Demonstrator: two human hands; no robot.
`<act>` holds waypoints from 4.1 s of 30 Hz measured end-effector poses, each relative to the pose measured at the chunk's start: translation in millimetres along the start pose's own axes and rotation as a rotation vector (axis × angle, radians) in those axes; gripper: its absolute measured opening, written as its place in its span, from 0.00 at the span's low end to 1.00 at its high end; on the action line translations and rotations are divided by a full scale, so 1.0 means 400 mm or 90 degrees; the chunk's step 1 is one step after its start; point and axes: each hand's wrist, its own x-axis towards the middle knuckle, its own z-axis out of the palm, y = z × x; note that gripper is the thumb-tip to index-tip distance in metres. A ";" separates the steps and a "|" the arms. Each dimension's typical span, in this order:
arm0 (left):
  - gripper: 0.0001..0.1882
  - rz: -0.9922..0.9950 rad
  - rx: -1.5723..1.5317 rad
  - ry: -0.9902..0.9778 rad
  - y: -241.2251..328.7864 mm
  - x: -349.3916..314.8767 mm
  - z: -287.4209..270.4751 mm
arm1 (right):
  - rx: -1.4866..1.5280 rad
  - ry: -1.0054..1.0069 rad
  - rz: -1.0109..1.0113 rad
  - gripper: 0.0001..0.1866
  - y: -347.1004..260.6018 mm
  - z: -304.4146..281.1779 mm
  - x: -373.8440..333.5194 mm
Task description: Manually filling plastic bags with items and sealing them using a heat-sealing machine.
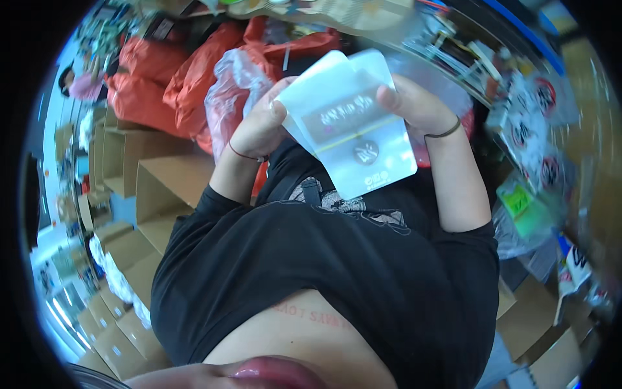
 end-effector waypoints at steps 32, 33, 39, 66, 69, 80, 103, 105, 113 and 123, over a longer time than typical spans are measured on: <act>0.43 -0.215 -0.325 -0.234 -0.180 -0.087 0.046 | -0.316 0.458 0.216 0.33 0.043 0.239 -0.361; 0.45 -0.207 -0.313 -0.281 -0.168 -0.086 0.041 | -0.189 0.463 0.131 0.35 0.060 0.238 -0.354; 0.55 -0.106 -0.245 -0.198 -0.069 -0.078 0.121 | 0.130 0.465 -0.016 0.42 0.127 0.226 -0.326; 0.39 -0.245 -0.263 -0.191 -0.052 -0.012 0.119 | 0.349 0.569 0.024 0.21 0.165 0.098 -0.344; 0.39 -0.235 -0.285 -0.216 -0.059 0.009 0.137 | 0.460 0.549 0.040 0.23 0.240 0.124 -0.302; 0.39 -0.274 -0.274 -0.193 -0.027 0.026 0.161 | 0.560 0.660 -0.090 0.19 0.137 0.170 -0.267; 0.39 0.009 0.019 -0.057 0.094 0.126 0.005 | 0.181 0.657 -0.282 0.09 -0.037 0.129 -0.285; 0.39 0.048 0.046 -0.080 0.145 0.203 -0.064 | 0.016 0.780 -0.254 0.10 -0.054 0.098 -0.360; 0.35 0.102 0.145 -0.005 0.172 0.664 -0.200 | -0.570 0.672 0.142 0.11 0.170 0.153 -0.382; 0.40 0.291 0.345 0.088 0.019 1.080 -0.253 | -0.594 0.607 0.265 0.11 0.219 0.059 -0.356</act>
